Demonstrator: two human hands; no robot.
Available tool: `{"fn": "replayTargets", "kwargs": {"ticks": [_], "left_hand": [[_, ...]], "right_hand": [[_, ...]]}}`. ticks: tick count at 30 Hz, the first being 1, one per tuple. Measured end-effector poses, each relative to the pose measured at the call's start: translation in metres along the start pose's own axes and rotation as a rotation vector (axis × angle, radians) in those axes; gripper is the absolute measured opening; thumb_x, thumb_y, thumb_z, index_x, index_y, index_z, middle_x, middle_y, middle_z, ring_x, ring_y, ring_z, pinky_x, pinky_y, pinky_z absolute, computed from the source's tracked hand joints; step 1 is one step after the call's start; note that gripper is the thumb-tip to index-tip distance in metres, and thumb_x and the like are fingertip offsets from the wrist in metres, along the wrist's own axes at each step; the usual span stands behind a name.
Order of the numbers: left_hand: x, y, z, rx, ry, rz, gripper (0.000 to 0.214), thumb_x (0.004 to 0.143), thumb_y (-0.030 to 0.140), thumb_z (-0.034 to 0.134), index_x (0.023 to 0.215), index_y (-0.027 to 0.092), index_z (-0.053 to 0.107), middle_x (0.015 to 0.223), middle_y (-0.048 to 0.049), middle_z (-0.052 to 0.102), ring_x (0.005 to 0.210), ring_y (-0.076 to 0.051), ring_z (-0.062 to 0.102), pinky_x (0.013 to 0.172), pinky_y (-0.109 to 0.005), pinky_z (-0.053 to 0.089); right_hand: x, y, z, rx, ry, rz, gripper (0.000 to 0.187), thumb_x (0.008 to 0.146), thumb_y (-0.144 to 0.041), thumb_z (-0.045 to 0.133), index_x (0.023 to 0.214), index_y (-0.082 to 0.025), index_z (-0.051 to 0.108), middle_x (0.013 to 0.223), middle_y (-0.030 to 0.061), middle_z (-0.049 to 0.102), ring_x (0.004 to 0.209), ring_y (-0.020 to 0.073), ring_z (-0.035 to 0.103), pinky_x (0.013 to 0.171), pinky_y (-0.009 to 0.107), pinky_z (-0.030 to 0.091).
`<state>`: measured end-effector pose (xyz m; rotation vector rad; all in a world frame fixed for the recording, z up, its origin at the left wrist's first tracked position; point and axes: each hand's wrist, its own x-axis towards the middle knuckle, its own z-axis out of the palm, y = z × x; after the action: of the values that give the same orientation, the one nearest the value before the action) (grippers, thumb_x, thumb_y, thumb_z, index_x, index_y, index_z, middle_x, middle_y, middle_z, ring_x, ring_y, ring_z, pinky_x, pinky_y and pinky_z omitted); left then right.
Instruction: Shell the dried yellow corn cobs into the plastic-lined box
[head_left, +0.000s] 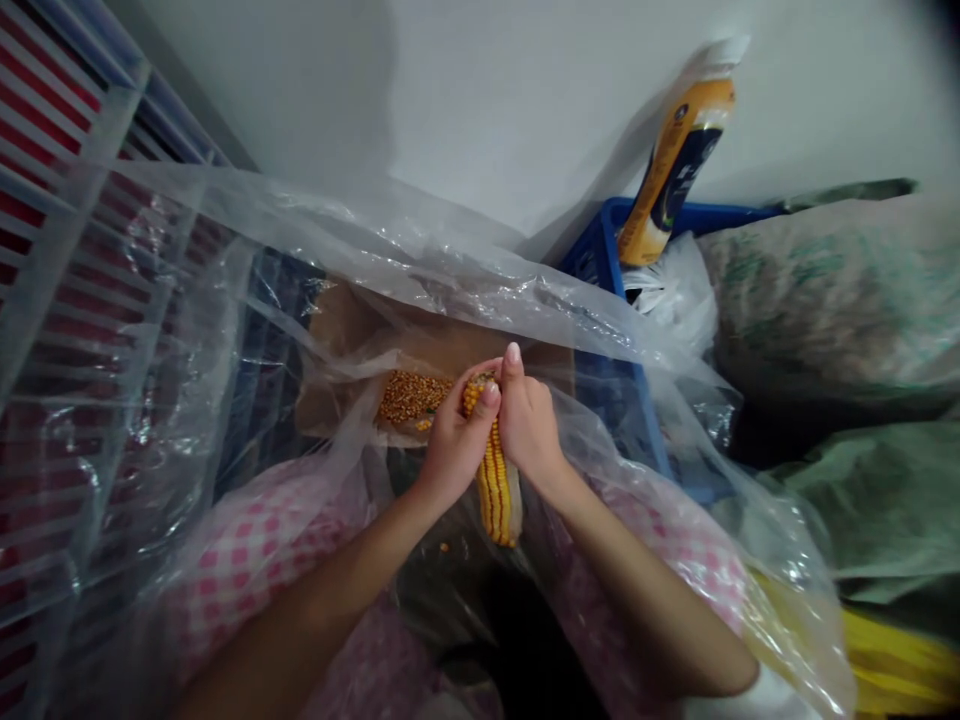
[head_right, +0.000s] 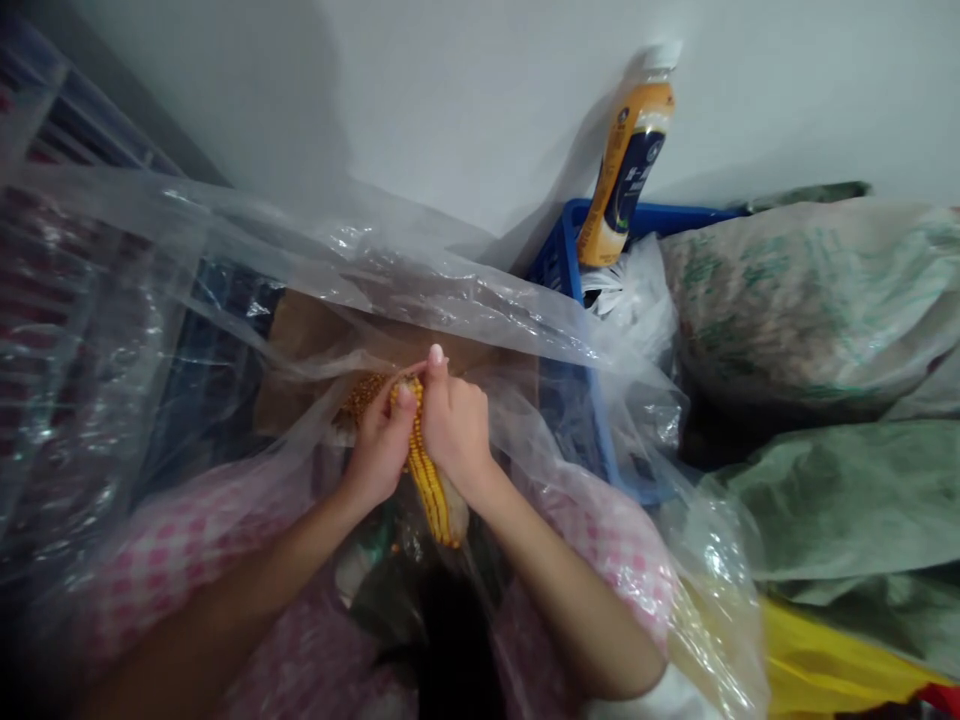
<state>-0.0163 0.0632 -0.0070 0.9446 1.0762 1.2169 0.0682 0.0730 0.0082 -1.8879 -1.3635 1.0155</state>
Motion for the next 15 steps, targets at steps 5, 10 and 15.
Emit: {"fn": "replayTargets", "kwargs": {"ticks": [5, 10, 15], "left_hand": [[0.001, -0.004, -0.005, -0.021, -0.056, -0.059, 0.046, 0.076, 0.056, 0.058, 0.101, 0.019, 0.065, 0.111, -0.0090, 0.067, 0.104, -0.020, 0.060, 0.095, -0.032, 0.044], [0.002, -0.003, -0.009, -0.060, -0.087, -0.104, 0.047, 0.075, 0.057, 0.058, 0.104, 0.020, 0.065, 0.114, -0.0089, 0.066, 0.108, -0.022, 0.059, 0.097, -0.034, 0.042], [0.004, -0.001, -0.008, 0.003, -0.093, -0.099, 0.050, 0.077, 0.057, 0.055, 0.110, 0.019, 0.062, 0.115, -0.0108, 0.065, 0.107, -0.022, 0.060, 0.093, -0.033, 0.045]], "right_hand": [[0.003, 0.004, 0.003, 0.043, 0.011, 0.022, 0.060, 0.089, -0.059, 0.022, 0.045, -0.022, 0.037, 0.046, 0.0005, 0.042, 0.046, 0.0123, 0.039, 0.050, 0.027, 0.024], [0.009, 0.000, -0.008, 0.156, -0.123, 0.072, 0.065, 0.087, -0.067, 0.019, 0.046, -0.021, 0.040, 0.046, 0.0004, 0.046, 0.048, 0.0119, 0.042, 0.051, 0.026, 0.028], [0.012, 0.000, -0.016, 0.183, -0.299, 0.062, 0.072, 0.086, -0.067, 0.006, 0.056, -0.020, 0.051, 0.056, 0.0035, 0.055, 0.055, 0.0144, 0.049, 0.057, 0.028, 0.033]]}}
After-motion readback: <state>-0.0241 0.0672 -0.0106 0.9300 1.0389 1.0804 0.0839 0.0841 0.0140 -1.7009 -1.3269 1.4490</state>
